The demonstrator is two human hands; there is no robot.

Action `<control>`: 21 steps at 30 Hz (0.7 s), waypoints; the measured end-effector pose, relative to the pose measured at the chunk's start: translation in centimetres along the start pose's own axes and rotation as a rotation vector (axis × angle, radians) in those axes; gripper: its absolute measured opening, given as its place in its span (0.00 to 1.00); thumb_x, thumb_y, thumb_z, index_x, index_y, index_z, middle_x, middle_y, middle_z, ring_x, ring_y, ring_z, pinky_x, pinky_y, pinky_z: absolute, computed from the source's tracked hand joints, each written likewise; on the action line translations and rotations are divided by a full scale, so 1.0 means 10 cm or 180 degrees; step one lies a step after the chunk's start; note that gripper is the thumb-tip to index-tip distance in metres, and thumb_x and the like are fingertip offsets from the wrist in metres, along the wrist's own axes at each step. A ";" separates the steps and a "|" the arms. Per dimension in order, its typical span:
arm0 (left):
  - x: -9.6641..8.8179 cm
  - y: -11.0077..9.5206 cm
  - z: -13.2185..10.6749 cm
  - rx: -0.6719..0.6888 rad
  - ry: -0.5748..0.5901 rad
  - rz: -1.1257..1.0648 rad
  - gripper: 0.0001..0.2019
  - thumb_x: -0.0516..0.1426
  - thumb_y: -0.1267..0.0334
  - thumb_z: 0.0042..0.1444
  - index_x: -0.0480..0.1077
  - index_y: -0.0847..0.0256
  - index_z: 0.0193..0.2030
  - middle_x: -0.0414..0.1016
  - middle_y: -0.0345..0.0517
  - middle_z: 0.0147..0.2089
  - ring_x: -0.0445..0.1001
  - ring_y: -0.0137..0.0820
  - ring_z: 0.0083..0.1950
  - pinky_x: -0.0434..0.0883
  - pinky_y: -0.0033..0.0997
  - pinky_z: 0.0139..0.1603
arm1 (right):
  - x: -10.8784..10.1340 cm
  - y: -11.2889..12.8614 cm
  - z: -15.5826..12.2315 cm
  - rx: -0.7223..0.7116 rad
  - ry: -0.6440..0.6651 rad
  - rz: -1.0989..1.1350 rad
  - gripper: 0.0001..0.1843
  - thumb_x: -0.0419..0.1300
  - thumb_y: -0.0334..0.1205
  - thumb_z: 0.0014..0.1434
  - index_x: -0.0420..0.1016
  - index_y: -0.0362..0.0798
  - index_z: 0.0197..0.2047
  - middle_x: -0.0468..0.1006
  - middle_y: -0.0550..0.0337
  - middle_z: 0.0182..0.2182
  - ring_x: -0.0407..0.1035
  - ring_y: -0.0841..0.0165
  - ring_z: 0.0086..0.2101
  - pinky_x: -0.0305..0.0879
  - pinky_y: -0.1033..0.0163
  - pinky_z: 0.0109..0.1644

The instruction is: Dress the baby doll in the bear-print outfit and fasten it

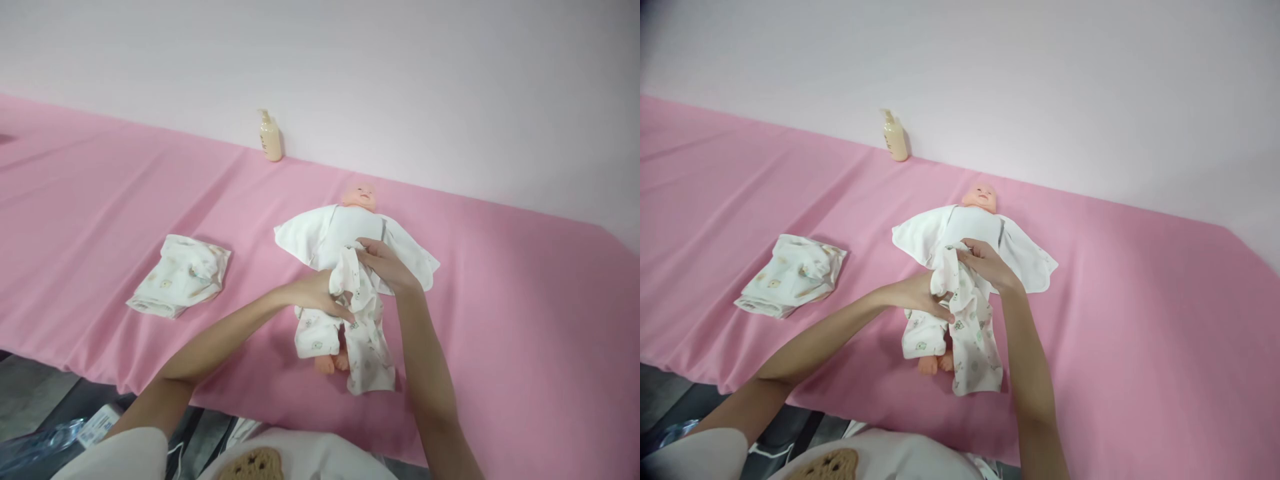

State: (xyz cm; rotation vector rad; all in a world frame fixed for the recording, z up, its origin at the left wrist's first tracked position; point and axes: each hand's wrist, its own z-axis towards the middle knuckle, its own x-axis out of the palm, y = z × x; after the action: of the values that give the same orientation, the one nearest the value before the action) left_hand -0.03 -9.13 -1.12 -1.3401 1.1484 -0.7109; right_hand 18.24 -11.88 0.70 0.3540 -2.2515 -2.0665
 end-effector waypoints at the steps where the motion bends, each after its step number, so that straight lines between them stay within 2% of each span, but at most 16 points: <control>1: 0.01 0.00 -0.01 -0.0053 -0.0030 -0.0042 0.18 0.66 0.59 0.41 0.68 0.62 0.38 0.72 0.42 0.35 0.71 0.32 0.35 0.70 0.31 0.35 | 0.00 0.00 0.00 0.0008 0.0072 0.0115 0.15 0.60 0.50 0.53 0.65 0.47 0.30 0.63 0.68 0.23 0.58 0.75 0.25 0.54 0.70 0.28; 3: -0.01 0.02 -0.01 -0.0158 -0.0131 -0.0428 0.17 0.65 0.63 0.42 0.69 0.62 0.39 0.74 0.42 0.36 0.73 0.34 0.38 0.71 0.33 0.39 | -0.03 -0.02 0.00 0.0034 0.0130 0.0207 0.15 0.61 0.51 0.52 0.67 0.47 0.32 0.65 0.67 0.24 0.59 0.75 0.25 0.55 0.70 0.28; 5: -0.06 0.05 0.01 -0.0195 -0.0329 -0.1192 0.18 0.63 0.66 0.41 0.70 0.64 0.42 0.76 0.46 0.40 0.74 0.38 0.43 0.70 0.36 0.47 | -0.08 -0.04 0.00 0.0056 0.0307 0.0023 0.16 0.62 0.51 0.51 0.69 0.47 0.34 0.65 0.67 0.23 0.57 0.75 0.23 0.53 0.70 0.26; 8: -0.12 0.11 0.09 -0.0404 -0.0669 -0.2376 0.21 0.60 0.63 0.41 0.71 0.69 0.45 0.78 0.55 0.42 0.75 0.44 0.47 0.69 0.41 0.50 | -0.19 -0.06 -0.02 0.0109 0.0848 -0.0365 0.17 0.67 0.48 0.46 0.71 0.46 0.33 0.63 0.68 0.23 0.55 0.76 0.24 0.50 0.70 0.26; 10: -0.12 0.14 0.12 -0.0510 -0.0744 -0.2640 0.22 0.60 0.61 0.42 0.71 0.71 0.45 0.78 0.58 0.42 0.75 0.45 0.47 0.69 0.42 0.50 | -0.24 -0.07 -0.03 0.0200 0.1038 -0.0520 0.16 0.69 0.46 0.43 0.71 0.45 0.30 0.61 0.68 0.22 0.54 0.76 0.24 0.49 0.70 0.26; 11: -0.12 0.14 0.13 -0.0489 -0.0760 -0.2554 0.22 0.60 0.60 0.44 0.71 0.71 0.46 0.78 0.59 0.42 0.75 0.45 0.46 0.69 0.42 0.50 | -0.26 -0.07 -0.04 0.0224 0.0991 -0.0561 0.16 0.69 0.46 0.43 0.71 0.45 0.29 0.61 0.68 0.22 0.54 0.76 0.24 0.50 0.70 0.26; 13: -0.12 0.14 0.12 -0.0356 -0.0686 -0.2026 0.22 0.61 0.59 0.46 0.71 0.70 0.47 0.78 0.57 0.44 0.75 0.43 0.47 0.69 0.40 0.50 | -0.27 -0.08 -0.03 0.0163 0.0622 -0.0503 0.15 0.67 0.47 0.46 0.71 0.45 0.30 0.65 0.66 0.24 0.58 0.74 0.26 0.54 0.69 0.29; 15: -0.13 0.12 0.07 -0.0252 -0.0448 -0.1252 0.23 0.62 0.58 0.48 0.70 0.66 0.50 0.76 0.53 0.48 0.74 0.42 0.48 0.69 0.39 0.50 | -0.26 -0.10 -0.02 0.0067 0.0111 -0.0234 0.15 0.63 0.50 0.51 0.72 0.45 0.33 0.69 0.64 0.28 0.63 0.72 0.30 0.59 0.67 0.33; 17: -0.16 0.11 0.04 -0.0253 -0.0230 -0.0689 0.24 0.63 0.56 0.48 0.70 0.62 0.52 0.75 0.51 0.49 0.74 0.42 0.50 0.70 0.38 0.48 | -0.22 -0.11 0.00 0.0121 -0.0217 -0.0015 0.16 0.60 0.52 0.54 0.71 0.46 0.34 0.71 0.63 0.30 0.65 0.71 0.32 0.60 0.66 0.35; 19: -0.17 0.10 0.02 -0.0219 -0.0319 -0.0669 0.24 0.62 0.55 0.49 0.69 0.62 0.53 0.75 0.50 0.50 0.73 0.42 0.50 0.71 0.38 0.48 | -0.19 -0.11 0.01 0.0243 -0.0212 0.0012 0.17 0.58 0.53 0.55 0.71 0.46 0.33 0.71 0.63 0.29 0.64 0.71 0.31 0.60 0.67 0.34; 21: -0.17 0.11 0.05 -0.0144 -0.0649 -0.1000 0.23 0.61 0.55 0.51 0.69 0.63 0.53 0.75 0.52 0.50 0.74 0.41 0.50 0.70 0.38 0.49 | -0.16 -0.09 0.00 0.0261 0.0107 -0.0120 0.16 0.60 0.51 0.53 0.72 0.46 0.33 0.70 0.64 0.27 0.63 0.72 0.29 0.58 0.68 0.32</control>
State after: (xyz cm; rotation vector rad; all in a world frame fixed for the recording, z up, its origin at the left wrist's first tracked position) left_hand -0.42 -7.18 -1.88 -1.6122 0.8042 -0.7553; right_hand 19.94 -11.56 -0.03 0.4361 -2.3325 -1.9742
